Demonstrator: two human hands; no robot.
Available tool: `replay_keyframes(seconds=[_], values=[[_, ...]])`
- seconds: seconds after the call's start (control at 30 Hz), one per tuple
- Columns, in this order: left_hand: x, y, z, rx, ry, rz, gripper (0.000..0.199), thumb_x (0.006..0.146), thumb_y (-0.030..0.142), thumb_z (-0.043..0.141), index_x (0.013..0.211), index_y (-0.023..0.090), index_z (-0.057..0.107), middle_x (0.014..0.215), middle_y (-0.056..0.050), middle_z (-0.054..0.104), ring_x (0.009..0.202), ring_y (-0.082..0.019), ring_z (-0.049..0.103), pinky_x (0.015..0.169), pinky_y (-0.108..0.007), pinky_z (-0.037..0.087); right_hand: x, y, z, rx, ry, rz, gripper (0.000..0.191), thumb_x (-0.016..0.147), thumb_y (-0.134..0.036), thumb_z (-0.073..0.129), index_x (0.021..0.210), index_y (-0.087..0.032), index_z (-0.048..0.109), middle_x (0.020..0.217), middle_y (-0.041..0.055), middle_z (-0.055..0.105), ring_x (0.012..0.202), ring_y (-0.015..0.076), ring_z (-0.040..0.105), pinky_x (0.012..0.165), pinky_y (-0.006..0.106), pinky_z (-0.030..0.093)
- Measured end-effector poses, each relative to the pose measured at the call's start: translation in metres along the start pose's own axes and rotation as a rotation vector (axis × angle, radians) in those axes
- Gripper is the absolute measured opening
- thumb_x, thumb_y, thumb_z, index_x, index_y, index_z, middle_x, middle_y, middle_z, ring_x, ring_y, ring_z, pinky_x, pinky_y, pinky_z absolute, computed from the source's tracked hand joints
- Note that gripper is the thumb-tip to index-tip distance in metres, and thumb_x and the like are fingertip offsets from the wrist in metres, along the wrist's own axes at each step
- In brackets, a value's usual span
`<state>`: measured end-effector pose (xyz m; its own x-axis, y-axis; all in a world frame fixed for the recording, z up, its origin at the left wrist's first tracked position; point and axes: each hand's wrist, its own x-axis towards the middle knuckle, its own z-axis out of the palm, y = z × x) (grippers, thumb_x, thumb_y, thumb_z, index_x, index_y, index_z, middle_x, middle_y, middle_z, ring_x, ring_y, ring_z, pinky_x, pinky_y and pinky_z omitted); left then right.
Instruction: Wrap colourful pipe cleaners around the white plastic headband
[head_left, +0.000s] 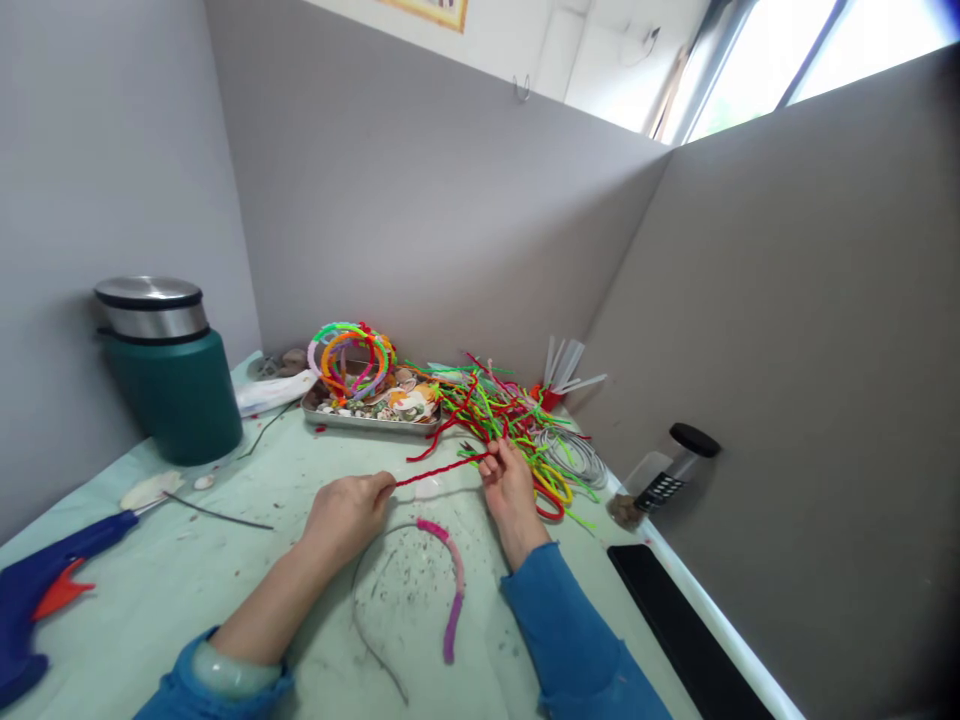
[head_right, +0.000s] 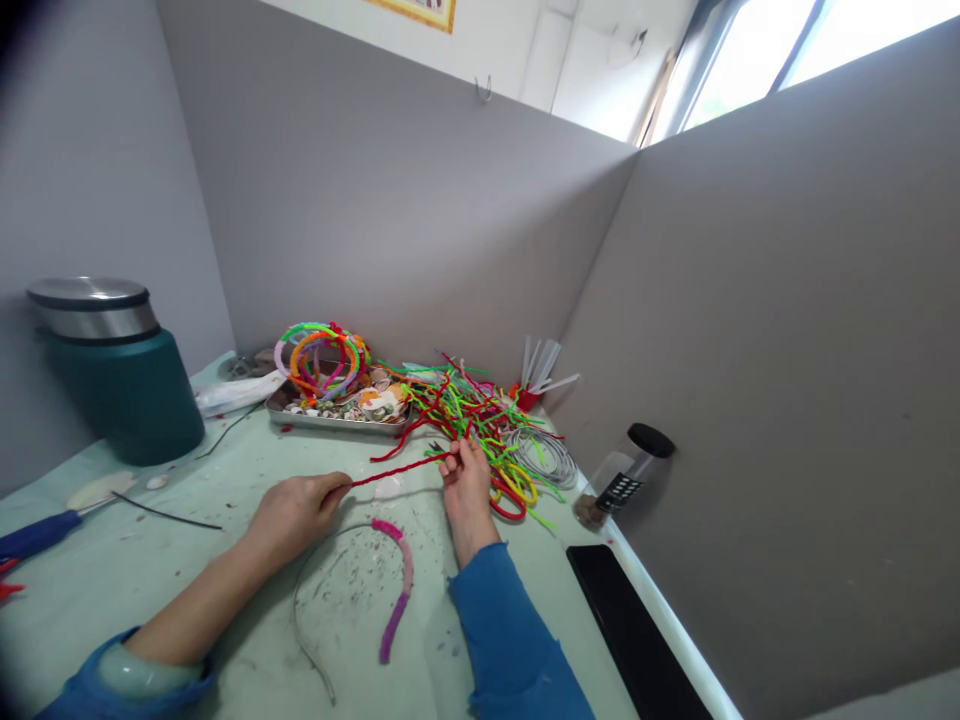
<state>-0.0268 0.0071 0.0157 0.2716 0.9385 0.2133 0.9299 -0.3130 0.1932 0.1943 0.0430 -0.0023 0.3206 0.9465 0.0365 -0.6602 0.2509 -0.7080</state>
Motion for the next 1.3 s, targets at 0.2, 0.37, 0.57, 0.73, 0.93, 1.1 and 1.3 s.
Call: replay_keyframes(seconds=[0.2,0.37,0.57,0.73,0.93,1.1,1.3], values=[[0.003,0.002,-0.001,-0.010,-0.058,0.007,0.028,0.085,0.030,0.036,0.093,0.027,0.063,0.080,-0.005,0.070,0.073,-0.018,0.061,0.058,-0.025,0.033,0.002,0.000,-0.002,-0.061,0.000,-0.046,0.020,0.068,-0.024,0.062,0.070,-0.019,0.043,0.054,-0.0085,0.040,0.038,0.0033,0.028,0.036,0.018,0.025],[0.002,0.004,-0.002,-0.086,-0.063,0.062,0.027,0.084,0.032,0.038,0.094,0.027,0.064,0.089,-0.003,0.069,0.082,-0.019,0.061,0.062,-0.025,0.035,0.009,-0.007,-0.009,-0.063,0.069,-0.141,0.019,0.071,-0.026,0.059,0.069,-0.020,0.042,0.057,-0.0076,0.044,0.038,0.0036,0.032,0.039,0.019,0.032],[0.003,0.000,0.001,-0.071,-0.021,-0.085,0.033,0.086,0.038,0.034,0.085,0.026,0.065,0.080,-0.005,0.069,0.075,-0.018,0.061,0.058,-0.023,0.033,0.009,-0.014,-0.008,-0.036,0.037,-0.131,0.020,0.072,-0.031,0.062,0.082,-0.019,0.050,0.077,-0.0010,0.059,0.051,0.0057,0.049,0.043,0.018,0.041],[0.008,-0.005,0.002,-0.175,0.009,-0.201,0.034,0.086,0.039,0.035,0.083,0.024,0.065,0.077,-0.005,0.069,0.072,-0.018,0.060,0.060,-0.023,0.033,-0.006,0.004,0.011,-0.474,-0.065,-0.110,0.048,0.067,-0.037,0.066,0.109,-0.022,0.049,0.107,0.0064,0.056,0.076,0.0164,0.060,0.044,0.022,0.045],[0.010,-0.007,0.004,-0.278,0.045,-0.218,0.034,0.085,0.037,0.037,0.084,0.021,0.067,0.078,-0.005,0.070,0.071,-0.016,0.060,0.060,-0.022,0.034,-0.029,0.010,0.023,-0.839,-0.202,-0.451,0.022,0.071,-0.031,0.062,0.091,-0.021,0.064,0.097,0.0056,0.059,0.079,0.0156,0.055,0.061,0.025,0.044],[0.004,0.007,0.008,-0.291,0.044,-0.065,0.032,0.085,0.038,0.038,0.088,0.025,0.067,0.075,-0.004,0.070,0.067,-0.015,0.060,0.059,-0.022,0.032,-0.043,0.026,0.033,-0.884,-0.458,-0.229,0.022,0.078,-0.036,0.054,0.069,-0.019,0.064,0.066,0.0006,0.057,0.059,0.0127,0.050,0.054,0.023,0.037],[0.000,0.017,0.007,-0.323,-0.022,0.067,0.028,0.086,0.034,0.038,0.089,0.025,0.064,0.071,-0.003,0.068,0.062,-0.014,0.058,0.056,-0.021,0.031,-0.043,0.039,0.034,-0.798,-0.318,-0.146,0.031,0.075,-0.038,0.057,0.053,-0.017,0.051,0.046,-0.0047,0.044,0.045,0.0091,0.039,0.046,0.022,0.030]])
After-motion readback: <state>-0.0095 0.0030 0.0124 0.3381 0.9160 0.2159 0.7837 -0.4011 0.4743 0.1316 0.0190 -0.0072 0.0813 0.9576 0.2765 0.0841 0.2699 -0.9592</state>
